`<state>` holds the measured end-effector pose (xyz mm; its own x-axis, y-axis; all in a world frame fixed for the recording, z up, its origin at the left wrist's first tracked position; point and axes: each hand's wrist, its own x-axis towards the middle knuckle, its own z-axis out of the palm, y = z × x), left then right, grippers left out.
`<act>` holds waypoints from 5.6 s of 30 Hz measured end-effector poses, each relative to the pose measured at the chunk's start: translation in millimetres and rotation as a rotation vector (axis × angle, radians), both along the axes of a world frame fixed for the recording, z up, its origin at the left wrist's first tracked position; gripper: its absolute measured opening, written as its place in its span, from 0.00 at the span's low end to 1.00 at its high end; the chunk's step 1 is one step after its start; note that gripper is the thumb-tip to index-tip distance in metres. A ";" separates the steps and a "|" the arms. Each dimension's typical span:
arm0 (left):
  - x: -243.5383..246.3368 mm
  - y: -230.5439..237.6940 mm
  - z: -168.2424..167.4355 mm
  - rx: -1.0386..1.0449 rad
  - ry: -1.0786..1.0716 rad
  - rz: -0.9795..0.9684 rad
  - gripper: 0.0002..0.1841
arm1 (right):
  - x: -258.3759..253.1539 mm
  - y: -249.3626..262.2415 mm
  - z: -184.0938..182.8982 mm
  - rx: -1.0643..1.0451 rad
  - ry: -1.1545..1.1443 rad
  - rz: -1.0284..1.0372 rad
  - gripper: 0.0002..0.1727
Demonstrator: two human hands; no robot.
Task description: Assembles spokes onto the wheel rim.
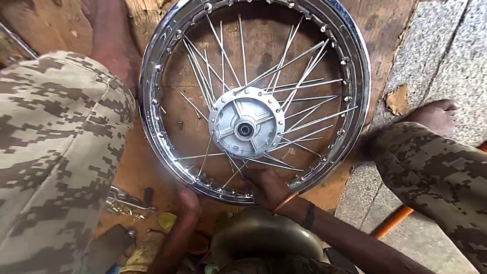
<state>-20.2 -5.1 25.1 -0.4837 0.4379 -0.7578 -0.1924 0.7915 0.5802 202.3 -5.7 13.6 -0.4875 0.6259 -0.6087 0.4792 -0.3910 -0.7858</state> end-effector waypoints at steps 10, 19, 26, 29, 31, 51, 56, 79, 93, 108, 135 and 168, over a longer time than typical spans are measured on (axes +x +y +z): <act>-11.7 -1.4 -18.6 0.156 -0.056 -0.138 0.30 | -8.7 4.1 -10.1 -0.062 0.089 -0.037 0.16; -4.3 26.2 0.1 0.060 -0.033 -0.315 0.25 | -14.1 57.0 -5.2 0.146 0.122 -0.224 0.12; -15.4 42.3 -1.0 0.060 -0.044 -0.311 0.17 | -6.4 56.4 -11.7 0.091 0.092 -0.003 0.12; -27.1 35.9 -5.0 0.038 -0.095 -0.264 0.21 | 1.0 45.1 -10.3 -0.025 0.142 0.020 0.11; -27.7 41.5 -11.6 0.055 -0.112 -0.168 0.21 | -1.4 33.4 -13.0 -0.066 0.161 -0.004 0.12; -62.9 41.8 -16.6 0.149 -0.148 -0.456 0.23 | -38.8 13.8 -7.1 -0.035 -0.010 -0.022 0.16; -60.0 33.9 -18.1 0.141 -0.115 -0.466 0.25 | -42.4 12.7 -8.8 0.031 -0.005 -0.072 0.15; -10.7 -59.9 34.8 -0.327 -0.354 -0.112 0.09 | -39.9 15.8 2.4 0.001 -0.005 0.066 0.12; 13.9 -52.7 35.8 -0.336 -0.486 0.193 0.08 | -43.4 16.3 -0.2 0.068 -0.040 0.035 0.11; 14.7 -54.2 37.2 -0.304 -0.456 0.078 0.06 | -42.1 21.0 -0.2 -0.003 0.005 0.056 0.13; 16.5 -66.8 30.3 -0.150 -0.368 -0.089 0.07 | -37.6 28.3 -2.9 -0.037 0.064 0.084 0.14; 17.5 -57.3 24.4 -0.015 -0.036 -0.506 0.05 | -36.2 27.3 -9.1 -0.077 0.112 0.054 0.14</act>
